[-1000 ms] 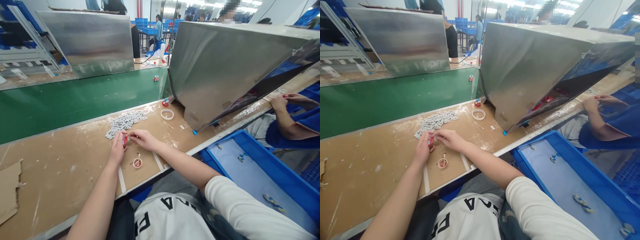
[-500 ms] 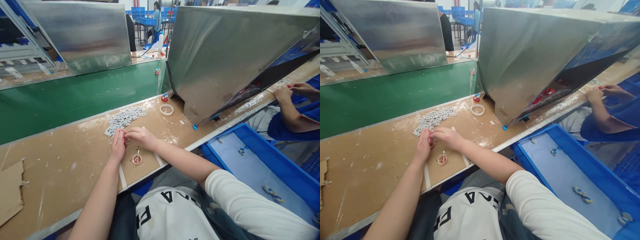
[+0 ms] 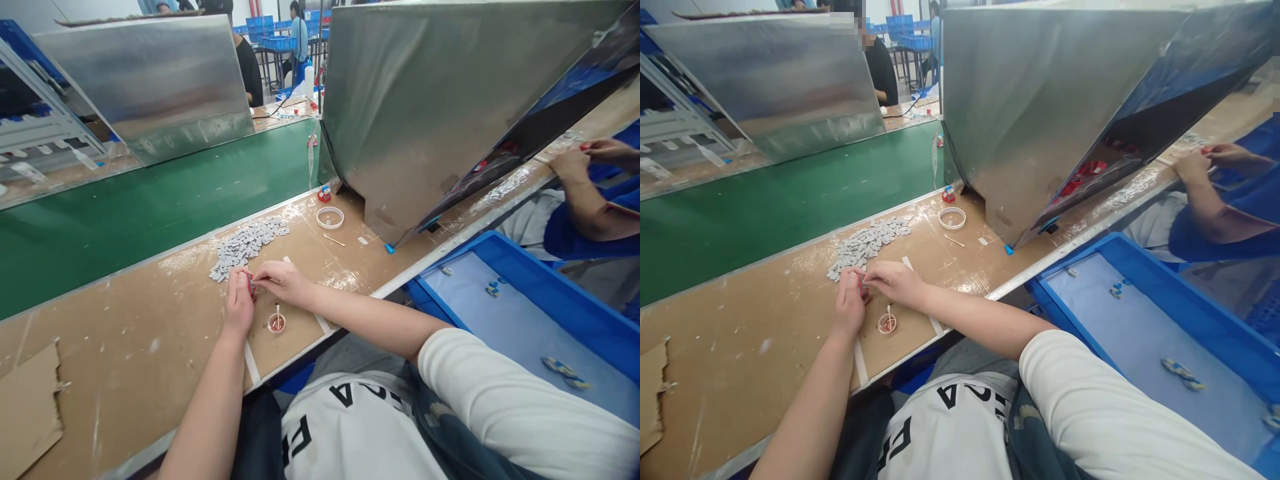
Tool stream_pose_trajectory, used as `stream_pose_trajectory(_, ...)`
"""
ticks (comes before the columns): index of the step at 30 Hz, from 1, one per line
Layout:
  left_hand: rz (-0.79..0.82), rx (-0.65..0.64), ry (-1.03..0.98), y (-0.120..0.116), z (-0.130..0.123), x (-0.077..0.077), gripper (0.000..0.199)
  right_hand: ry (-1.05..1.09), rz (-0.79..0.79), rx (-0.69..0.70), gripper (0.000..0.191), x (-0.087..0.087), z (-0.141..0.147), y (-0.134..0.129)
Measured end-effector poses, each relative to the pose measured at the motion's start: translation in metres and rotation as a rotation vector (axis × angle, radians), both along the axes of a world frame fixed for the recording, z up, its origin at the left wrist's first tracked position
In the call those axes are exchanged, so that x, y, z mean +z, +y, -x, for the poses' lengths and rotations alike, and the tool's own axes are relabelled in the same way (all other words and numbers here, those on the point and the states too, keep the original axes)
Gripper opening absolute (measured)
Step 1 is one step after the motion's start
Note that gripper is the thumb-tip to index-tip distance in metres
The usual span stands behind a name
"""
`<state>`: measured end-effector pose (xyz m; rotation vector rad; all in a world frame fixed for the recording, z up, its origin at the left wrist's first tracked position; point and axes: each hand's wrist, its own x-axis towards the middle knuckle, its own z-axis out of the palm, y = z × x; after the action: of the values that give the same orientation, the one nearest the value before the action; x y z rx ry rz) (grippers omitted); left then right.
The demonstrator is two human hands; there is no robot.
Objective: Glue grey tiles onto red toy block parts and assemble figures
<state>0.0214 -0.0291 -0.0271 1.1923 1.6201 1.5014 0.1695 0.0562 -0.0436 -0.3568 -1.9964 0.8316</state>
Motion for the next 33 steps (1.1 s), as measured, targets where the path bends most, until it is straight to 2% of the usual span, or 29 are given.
stream_pose_trajectory(5, 0.016, -0.019, 0.020, -0.001, -0.001, 0.004, 0.063, -0.053, 0.013, 0.052, 0.021, 0.000, 0.000, 0.003)
stream_pose_trajectory(7, 0.032, -0.009, 0.020, -0.001, -0.002, 0.006, 0.063, -0.055, 0.091, 0.070, 0.018, 0.003, -0.001, 0.004)
stream_pose_trajectory(10, 0.032, 0.018, 0.022, -0.002, -0.002, 0.007, 0.061, -0.106, 0.203, 0.001, 0.022, 0.011, -0.003, 0.002)
stream_pose_trajectory(12, 0.020, 0.025, 0.015, -0.002, -0.002, 0.007, 0.059, -0.227, 0.156, -0.026, 0.029, 0.017, -0.005, -0.001)
stream_pose_trajectory(16, -0.019, -0.002, 0.015, -0.004, -0.002, 0.007, 0.057, -0.414, -0.014, 0.065, 0.035, 0.024, -0.009, -0.006)
stream_pose_trajectory(24, -0.177, -0.029, 0.183, -0.006, 0.000, 0.003, 0.046, -0.365, 0.076, 0.234, 0.038, 0.022, -0.014, -0.003)
stream_pose_trajectory(33, -0.213, -0.028, 0.254, -0.011, 0.000, -0.001, 0.039, -0.348, 0.118, 0.285, 0.038, 0.019, -0.012, -0.005)
